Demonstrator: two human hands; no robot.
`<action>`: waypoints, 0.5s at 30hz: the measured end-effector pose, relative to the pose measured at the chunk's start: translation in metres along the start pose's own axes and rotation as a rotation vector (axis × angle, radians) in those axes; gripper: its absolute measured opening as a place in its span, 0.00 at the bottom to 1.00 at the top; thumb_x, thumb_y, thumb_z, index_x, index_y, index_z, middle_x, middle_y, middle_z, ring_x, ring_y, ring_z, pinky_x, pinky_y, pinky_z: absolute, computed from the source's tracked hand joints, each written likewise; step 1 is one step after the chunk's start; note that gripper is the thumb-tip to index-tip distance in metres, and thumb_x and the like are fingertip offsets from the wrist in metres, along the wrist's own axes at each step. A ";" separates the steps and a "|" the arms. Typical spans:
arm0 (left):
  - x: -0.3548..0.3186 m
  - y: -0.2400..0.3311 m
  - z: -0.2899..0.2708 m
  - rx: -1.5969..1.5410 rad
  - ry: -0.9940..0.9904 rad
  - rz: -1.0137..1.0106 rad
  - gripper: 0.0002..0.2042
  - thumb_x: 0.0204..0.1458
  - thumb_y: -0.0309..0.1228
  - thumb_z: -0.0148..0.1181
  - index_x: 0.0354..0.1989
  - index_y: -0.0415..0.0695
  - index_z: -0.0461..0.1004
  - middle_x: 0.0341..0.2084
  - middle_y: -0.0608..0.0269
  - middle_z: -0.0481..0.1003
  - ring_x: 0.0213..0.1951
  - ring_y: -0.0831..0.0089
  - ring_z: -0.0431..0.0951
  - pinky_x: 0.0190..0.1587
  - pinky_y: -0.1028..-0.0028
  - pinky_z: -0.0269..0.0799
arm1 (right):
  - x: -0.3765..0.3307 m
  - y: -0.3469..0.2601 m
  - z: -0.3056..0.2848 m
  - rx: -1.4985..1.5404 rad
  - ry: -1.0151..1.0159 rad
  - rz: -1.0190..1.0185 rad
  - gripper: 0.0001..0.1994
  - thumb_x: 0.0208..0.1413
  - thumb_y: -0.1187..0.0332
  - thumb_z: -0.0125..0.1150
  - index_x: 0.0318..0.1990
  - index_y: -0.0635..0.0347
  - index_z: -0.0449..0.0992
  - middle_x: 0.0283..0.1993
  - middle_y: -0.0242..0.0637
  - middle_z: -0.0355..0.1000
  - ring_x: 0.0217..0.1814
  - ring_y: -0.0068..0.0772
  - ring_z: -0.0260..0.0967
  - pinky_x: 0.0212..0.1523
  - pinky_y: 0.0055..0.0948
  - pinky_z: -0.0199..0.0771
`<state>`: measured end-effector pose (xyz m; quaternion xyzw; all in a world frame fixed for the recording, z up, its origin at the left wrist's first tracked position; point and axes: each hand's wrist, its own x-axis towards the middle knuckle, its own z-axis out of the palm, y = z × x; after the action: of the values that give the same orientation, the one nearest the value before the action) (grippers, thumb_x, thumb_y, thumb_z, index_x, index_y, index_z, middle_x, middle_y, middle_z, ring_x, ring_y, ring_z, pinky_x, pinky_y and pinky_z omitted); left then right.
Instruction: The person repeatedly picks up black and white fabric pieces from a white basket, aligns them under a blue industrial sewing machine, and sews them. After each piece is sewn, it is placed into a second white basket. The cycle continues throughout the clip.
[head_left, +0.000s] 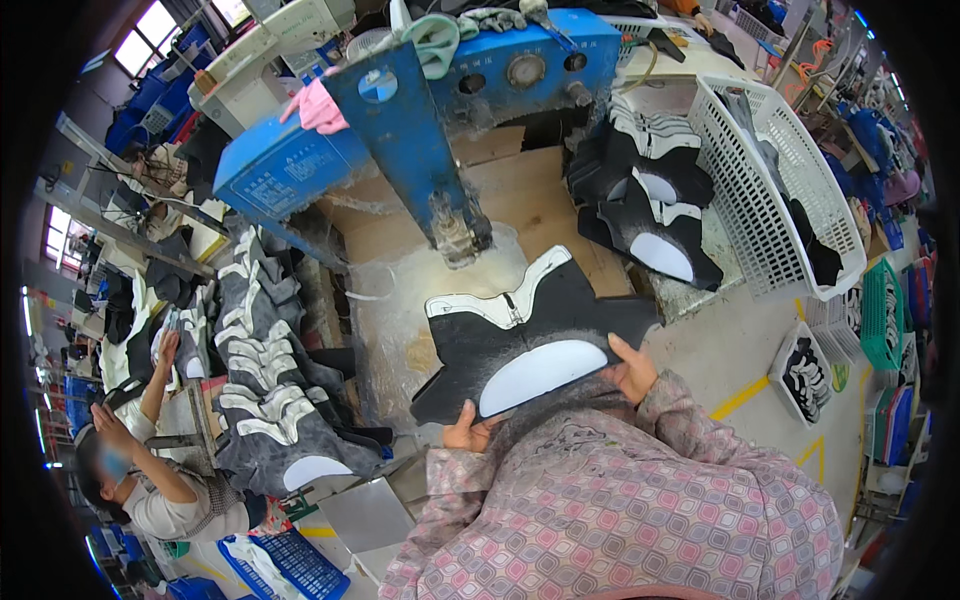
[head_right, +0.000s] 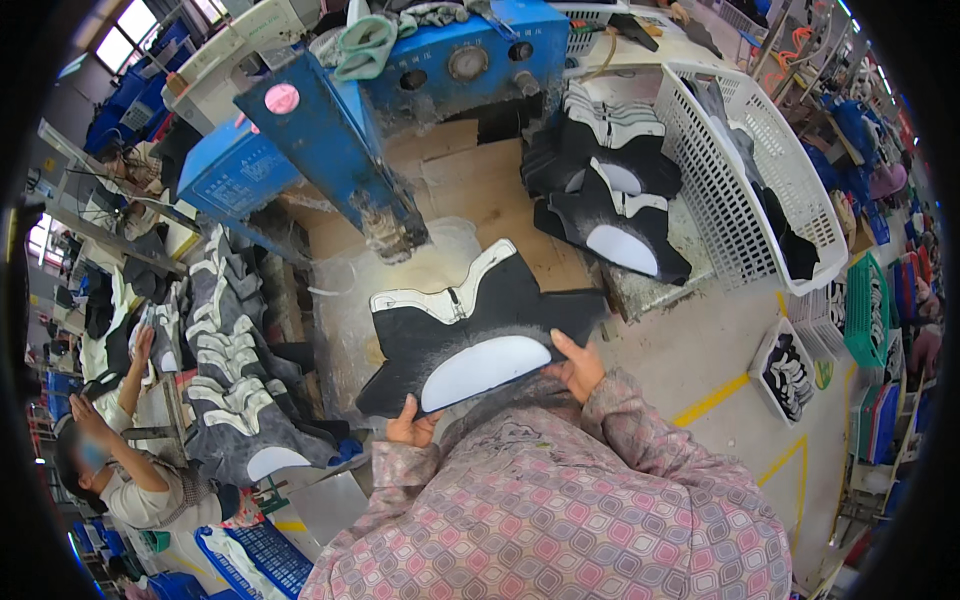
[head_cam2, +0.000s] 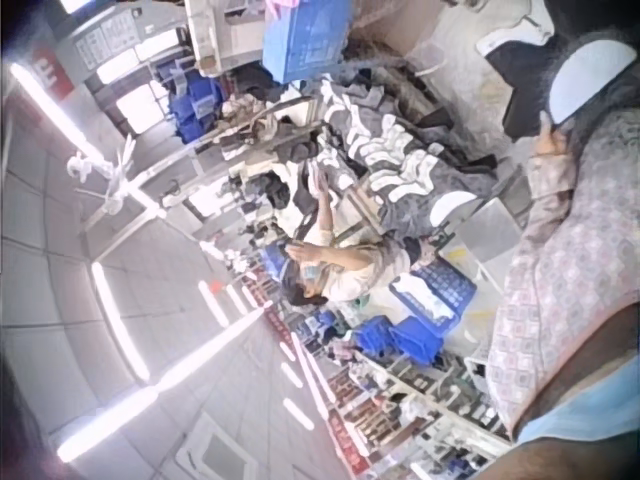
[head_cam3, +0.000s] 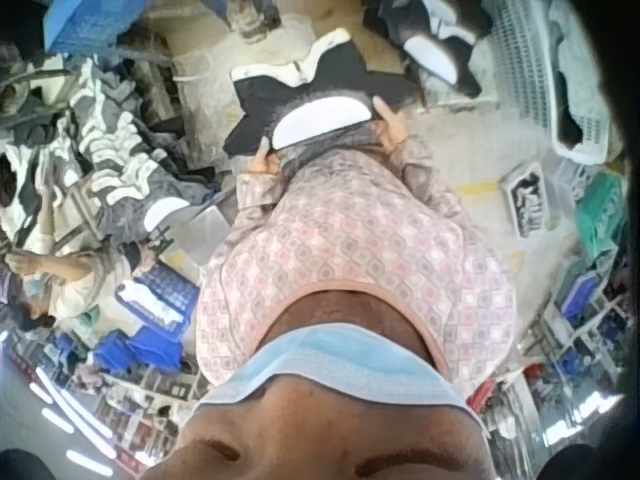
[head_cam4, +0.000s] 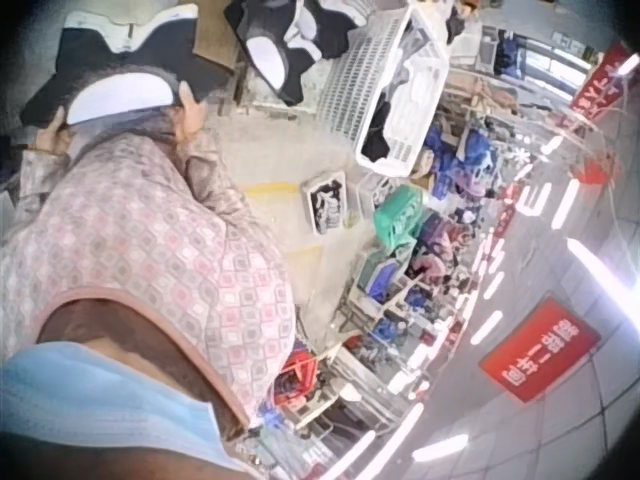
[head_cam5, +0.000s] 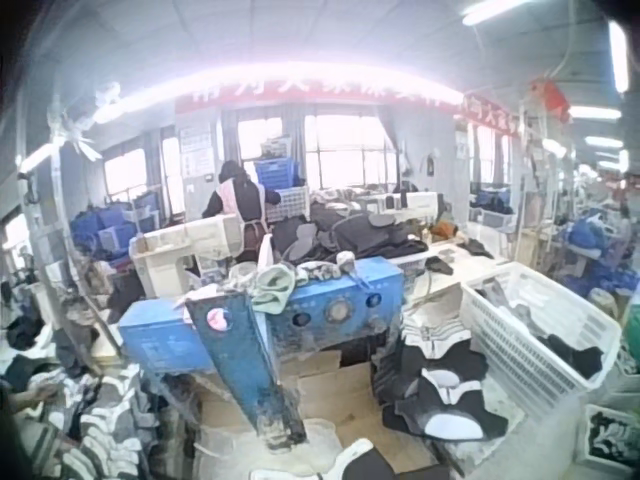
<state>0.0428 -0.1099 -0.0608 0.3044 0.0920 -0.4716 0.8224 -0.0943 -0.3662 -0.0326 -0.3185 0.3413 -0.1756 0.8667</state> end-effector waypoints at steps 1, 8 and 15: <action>0.006 -0.003 0.002 0.080 0.022 0.090 0.14 0.51 0.29 0.44 0.46 0.44 0.61 0.43 0.57 0.66 0.44 0.61 0.67 0.42 0.59 0.68 | 0.012 -0.005 -0.002 -0.058 -0.051 -0.064 0.19 0.44 0.63 0.57 0.39 0.68 0.64 0.36 0.40 0.66 0.34 0.32 0.66 0.28 0.31 0.71; 0.023 -0.010 0.001 0.090 -0.158 0.038 0.18 0.52 0.35 0.42 0.51 0.44 0.57 0.48 0.58 0.61 0.50 0.62 0.60 0.50 0.54 0.59 | 0.014 -0.046 -0.016 -1.149 0.096 0.016 0.18 0.43 0.59 0.58 0.19 0.70 0.70 0.10 0.38 0.64 0.12 0.27 0.64 0.13 0.23 0.64; 0.048 -0.028 0.013 0.052 -0.163 -0.116 0.17 0.52 0.35 0.41 0.47 0.37 0.60 0.46 0.57 0.63 0.49 0.64 0.62 0.51 0.61 0.59 | 0.040 -0.050 -0.029 -0.249 0.080 -0.180 0.12 0.40 0.69 0.60 0.32 0.66 0.70 0.33 0.35 0.68 0.35 0.28 0.65 0.35 0.27 0.67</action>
<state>0.0435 -0.1622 -0.0834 0.2804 0.0301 -0.5437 0.7905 -0.0905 -0.4363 -0.0348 -0.4455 0.3645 -0.2216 0.7871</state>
